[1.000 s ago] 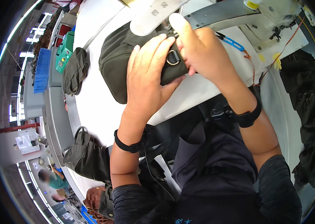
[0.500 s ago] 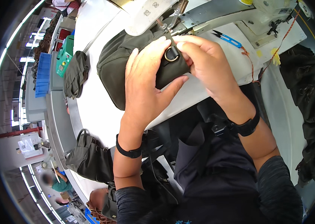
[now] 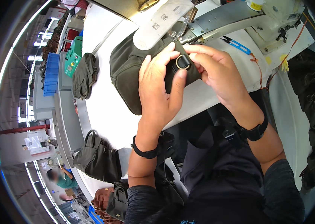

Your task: Sewing the lining and handles onto a canvas tote bag using an industrial sewing machine.

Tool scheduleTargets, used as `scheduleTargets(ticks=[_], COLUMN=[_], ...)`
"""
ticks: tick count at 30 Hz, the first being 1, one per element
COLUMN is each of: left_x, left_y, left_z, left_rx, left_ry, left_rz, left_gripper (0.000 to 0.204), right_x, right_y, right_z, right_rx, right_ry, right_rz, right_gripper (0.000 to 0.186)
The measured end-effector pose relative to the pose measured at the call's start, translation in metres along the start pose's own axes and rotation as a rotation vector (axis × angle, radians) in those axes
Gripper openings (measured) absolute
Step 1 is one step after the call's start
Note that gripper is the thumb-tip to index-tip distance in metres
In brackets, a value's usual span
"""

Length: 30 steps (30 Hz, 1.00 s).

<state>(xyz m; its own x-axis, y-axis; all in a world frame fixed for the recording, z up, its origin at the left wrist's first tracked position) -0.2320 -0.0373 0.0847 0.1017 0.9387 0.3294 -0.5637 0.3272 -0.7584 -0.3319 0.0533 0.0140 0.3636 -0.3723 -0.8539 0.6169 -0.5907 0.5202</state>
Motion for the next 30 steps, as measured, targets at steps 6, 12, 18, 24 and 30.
scheduleTargets(ticks=[6, 12, 18, 24, 30], left_x=[-0.015, -0.017, 0.011, 0.002, -0.019], left_y=[-0.003, -0.003, -0.004, 0.011, 0.022], left_z=[0.007, 0.021, 0.008, -0.006, -0.012], left_rx=[0.120, 0.145, 0.268, 0.417, 0.472], left_ry=[-0.122, -0.099, 0.001, -0.105, -0.297], left_rz=[-0.127, -0.172, 0.283, 0.063, -0.345], left_gripper=[0.025, 0.027, 0.031, 0.025, 0.014], right_x=[-0.007, -0.005, -0.009, -0.007, 0.001], right_y=[-0.004, -0.007, -0.014, -0.010, -0.019], right_z=[0.002, 0.008, 0.004, 0.017, 0.004], right_rx=[0.017, 0.007, -0.123, -0.269, -0.183], right_ry=[-0.032, -0.011, -0.016, -0.314, -0.291], right_rz=[0.021, -0.108, -0.403, -0.521, -0.376], right_gripper=[0.030, 0.030, 0.024, 0.020, 0.023])
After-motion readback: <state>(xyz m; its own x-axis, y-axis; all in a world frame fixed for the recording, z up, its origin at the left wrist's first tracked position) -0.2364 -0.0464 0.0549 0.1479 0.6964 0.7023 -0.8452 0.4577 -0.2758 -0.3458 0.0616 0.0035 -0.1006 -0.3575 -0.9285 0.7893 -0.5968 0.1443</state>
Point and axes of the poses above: each hand's wrist, its own z-axis towards the middle knuckle, its own y-axis out of the palm, x = y × z, the point moved 9 cm from there along z, towards the middle knuckle, and after that the axes turned 4 degrees about z, right-handed, at the moved point
